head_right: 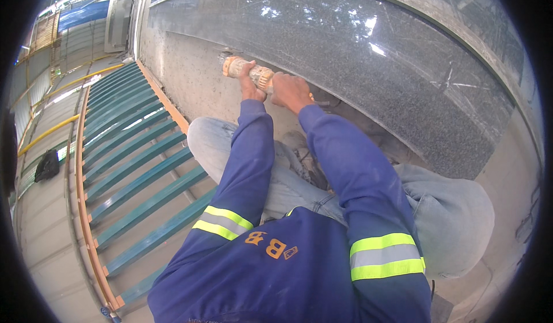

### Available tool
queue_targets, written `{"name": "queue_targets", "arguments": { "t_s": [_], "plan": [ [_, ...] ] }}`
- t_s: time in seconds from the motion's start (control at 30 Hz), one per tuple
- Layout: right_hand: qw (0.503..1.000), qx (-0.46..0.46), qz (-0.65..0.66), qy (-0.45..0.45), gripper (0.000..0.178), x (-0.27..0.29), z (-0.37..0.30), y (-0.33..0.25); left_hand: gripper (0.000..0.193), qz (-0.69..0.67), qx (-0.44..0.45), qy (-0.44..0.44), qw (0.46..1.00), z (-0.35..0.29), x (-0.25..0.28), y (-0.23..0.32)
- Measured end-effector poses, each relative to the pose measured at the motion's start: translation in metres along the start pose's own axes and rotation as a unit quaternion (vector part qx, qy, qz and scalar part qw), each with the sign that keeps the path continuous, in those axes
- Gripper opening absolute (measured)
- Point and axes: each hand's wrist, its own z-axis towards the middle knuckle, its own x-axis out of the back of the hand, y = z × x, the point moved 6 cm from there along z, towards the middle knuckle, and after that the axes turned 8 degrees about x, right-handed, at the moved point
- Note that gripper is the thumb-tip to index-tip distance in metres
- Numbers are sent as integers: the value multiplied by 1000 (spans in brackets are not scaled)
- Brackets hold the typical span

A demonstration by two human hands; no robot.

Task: The person sits on the floor and uses a handheld power grinder to smooth a curved wall surface. The person holds the tool with both hands and moves it along the wall, generating dust.

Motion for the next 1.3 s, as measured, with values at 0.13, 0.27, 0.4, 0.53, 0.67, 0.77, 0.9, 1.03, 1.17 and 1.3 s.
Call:
{"name": "queue_targets", "arguments": {
  "t_s": [0.13,0.27,0.4,0.53,0.67,0.77,0.9,1.03,1.17,1.3],
  "plan": [
    [1000,4,1,1,32,0,6,2,28,5,15,-4,1000,1,-5,1],
    [999,-1,-16,29,31,-6,14,9,28,5,30,-12,999,4,-12,0],
    [1000,-2,-1,11,31,-9,7,6,26,17,21,-10,1000,-1,-6,3],
    [1000,-2,-4,19,30,0,0,1,26,0,18,-5,1000,-9,-9,1],
    [1000,-7,4,5,30,5,-2,0,27,1,5,-7,1000,-8,-9,2],
    [1000,-14,3,-6,30,5,-6,3,26,3,17,-6,1000,-11,-10,-3],
    [1000,-13,-2,-3,31,9,-10,2,27,-4,9,-10,1000,-17,-14,-3],
    [1000,-10,-4,3,34,4,-4,4,30,-11,20,2,1000,-14,-11,-4],
    [999,-31,-20,-9,39,1,5,4,32,-20,17,-8,1000,-1,-6,-4],
    [999,-19,-36,-5,34,3,6,-3,35,-21,19,-4,1000,-2,-6,0]
  ]
}}
